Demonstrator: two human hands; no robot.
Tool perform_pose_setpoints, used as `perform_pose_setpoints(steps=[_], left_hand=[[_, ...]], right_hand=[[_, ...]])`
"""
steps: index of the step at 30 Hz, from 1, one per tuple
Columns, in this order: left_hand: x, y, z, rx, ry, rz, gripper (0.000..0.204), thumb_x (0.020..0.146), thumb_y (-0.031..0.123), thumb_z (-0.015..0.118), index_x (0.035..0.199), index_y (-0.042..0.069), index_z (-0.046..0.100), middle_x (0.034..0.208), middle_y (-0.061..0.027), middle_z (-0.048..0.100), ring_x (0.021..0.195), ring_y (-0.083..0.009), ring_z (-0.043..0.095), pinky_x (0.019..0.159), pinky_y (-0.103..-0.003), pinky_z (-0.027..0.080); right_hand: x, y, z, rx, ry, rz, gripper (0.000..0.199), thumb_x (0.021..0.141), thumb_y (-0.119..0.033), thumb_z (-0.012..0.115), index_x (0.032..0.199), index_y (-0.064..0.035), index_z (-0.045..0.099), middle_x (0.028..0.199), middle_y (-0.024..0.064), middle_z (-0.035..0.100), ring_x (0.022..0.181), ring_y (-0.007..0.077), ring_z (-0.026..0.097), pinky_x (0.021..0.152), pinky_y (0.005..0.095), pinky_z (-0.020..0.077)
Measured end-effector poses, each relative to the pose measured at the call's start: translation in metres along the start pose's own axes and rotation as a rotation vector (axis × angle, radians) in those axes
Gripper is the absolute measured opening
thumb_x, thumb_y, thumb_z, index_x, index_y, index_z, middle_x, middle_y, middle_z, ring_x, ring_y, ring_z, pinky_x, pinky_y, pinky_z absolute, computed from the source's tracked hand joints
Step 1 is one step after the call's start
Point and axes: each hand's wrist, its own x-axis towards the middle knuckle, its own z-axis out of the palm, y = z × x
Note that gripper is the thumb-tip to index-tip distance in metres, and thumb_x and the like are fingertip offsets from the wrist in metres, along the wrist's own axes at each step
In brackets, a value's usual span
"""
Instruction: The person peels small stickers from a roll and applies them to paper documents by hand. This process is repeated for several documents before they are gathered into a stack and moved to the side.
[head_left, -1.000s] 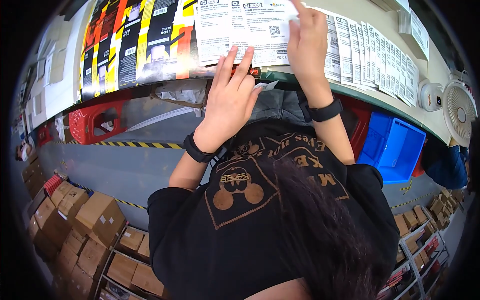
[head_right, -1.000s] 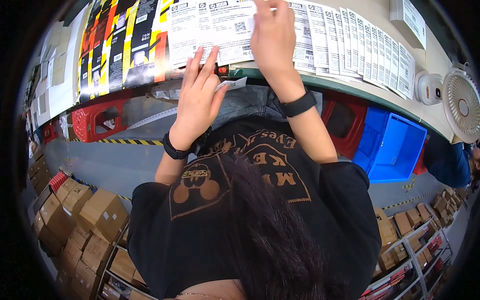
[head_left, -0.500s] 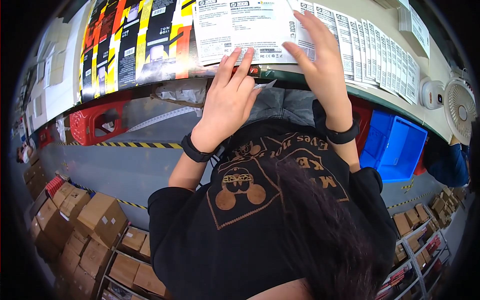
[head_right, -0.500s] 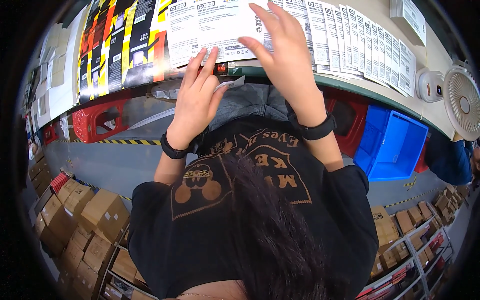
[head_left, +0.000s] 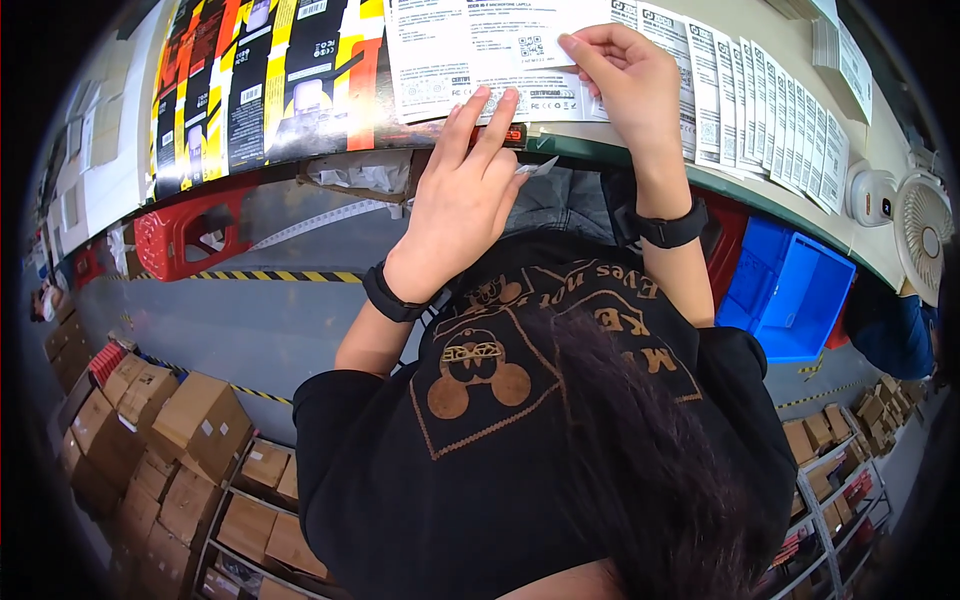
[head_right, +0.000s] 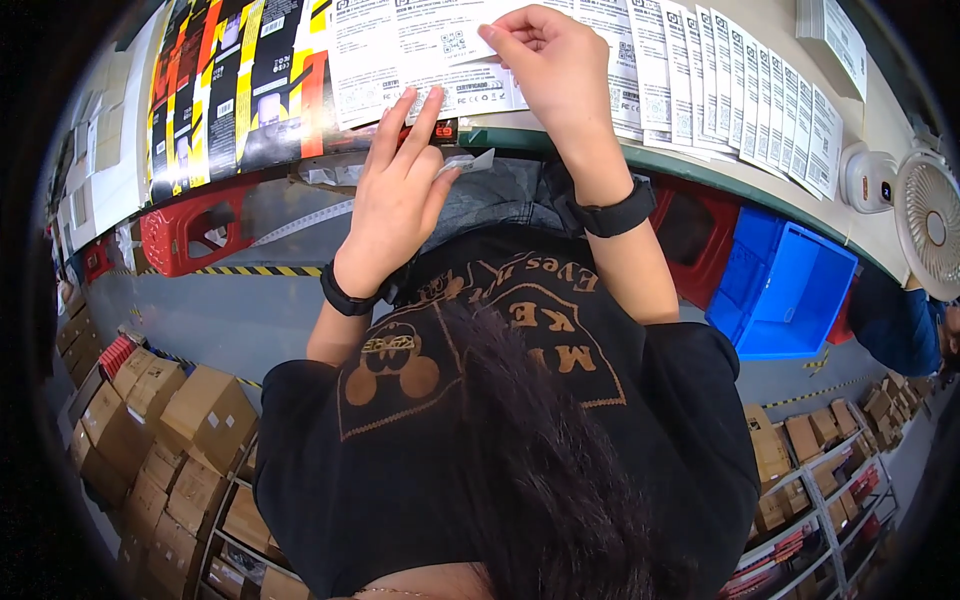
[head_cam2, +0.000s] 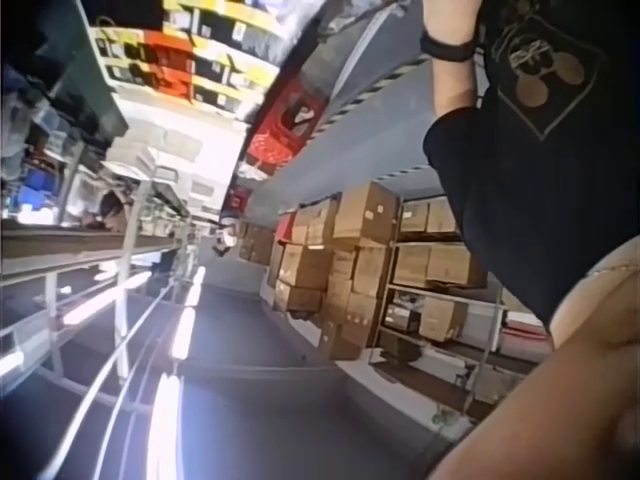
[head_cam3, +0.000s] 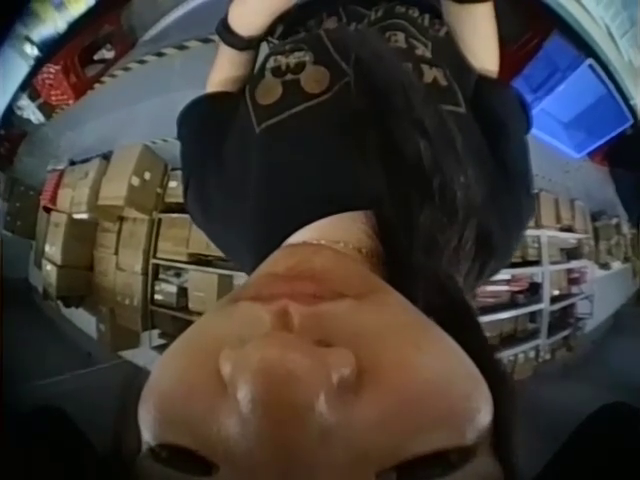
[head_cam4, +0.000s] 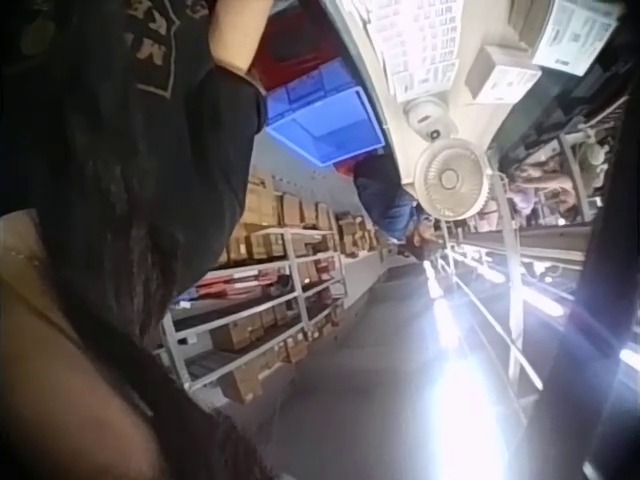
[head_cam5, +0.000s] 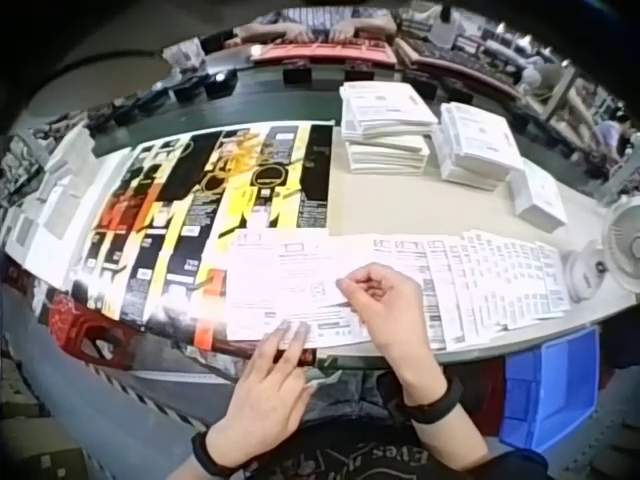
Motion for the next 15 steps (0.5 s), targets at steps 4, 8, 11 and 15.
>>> perform_pose_setpoints(steps=[4, 8, 11, 15], left_hand=[[0.000, 0.000, 0.000, -0.013, 0.008, -0.005, 0.016, 0.074, 0.009, 0.063, 0.073, -0.002, 0.051, 0.135, -0.0156, 0.039, 0.126, -0.0359, 0.031, 0.100, -0.047, 0.033], [0.000, -0.001, 0.000, -0.019, 0.010, -0.008, 0.016, 0.074, 0.008, 0.064, 0.073, -0.002, 0.051, 0.135, -0.0153, 0.039, 0.125, -0.0358, 0.032, 0.100, -0.047, 0.034], [0.001, 0.000, 0.000, -0.019, 0.012, -0.003, 0.016, 0.073, 0.008, 0.064, 0.072, -0.002, 0.051, 0.135, -0.0151, 0.039, 0.125, -0.0356, 0.032, 0.100, -0.047, 0.034], [0.001, 0.000, 0.000, -0.039, 0.006, -0.004, 0.016, 0.074, 0.005, 0.062, 0.073, -0.002, 0.048, 0.135, -0.0156, 0.039, 0.126, -0.0365, 0.031, 0.099, -0.044, 0.032]], right_hand=[[-0.002, -0.001, 0.001, -0.051, 0.017, 0.010, 0.015, 0.080, -0.013, 0.067, 0.085, 0.0005, 0.065, 0.067, 0.0003, 0.061, 0.057, 0.0017, 0.051, 0.049, 0.0133, 0.0370], [-0.004, -0.006, 0.004, -0.093, 0.042, 0.000, 0.014, 0.080, -0.013, 0.067, 0.083, 0.0002, 0.066, 0.067, -0.0004, 0.061, 0.057, 0.0012, 0.051, 0.049, 0.0128, 0.0377], [-0.006, -0.005, 0.005, -0.129, 0.044, 0.005, 0.016, 0.080, -0.015, 0.067, 0.087, -0.0002, 0.065, 0.071, 0.0014, 0.062, 0.062, 0.0042, 0.054, 0.056, 0.0159, 0.0410], [-0.010, -0.010, 0.011, -0.274, 0.018, 0.036, 0.024, 0.079, -0.016, 0.067, 0.097, -0.0014, 0.059, 0.076, 0.0077, 0.059, 0.071, 0.0175, 0.058, 0.067, 0.0266, 0.0460]])
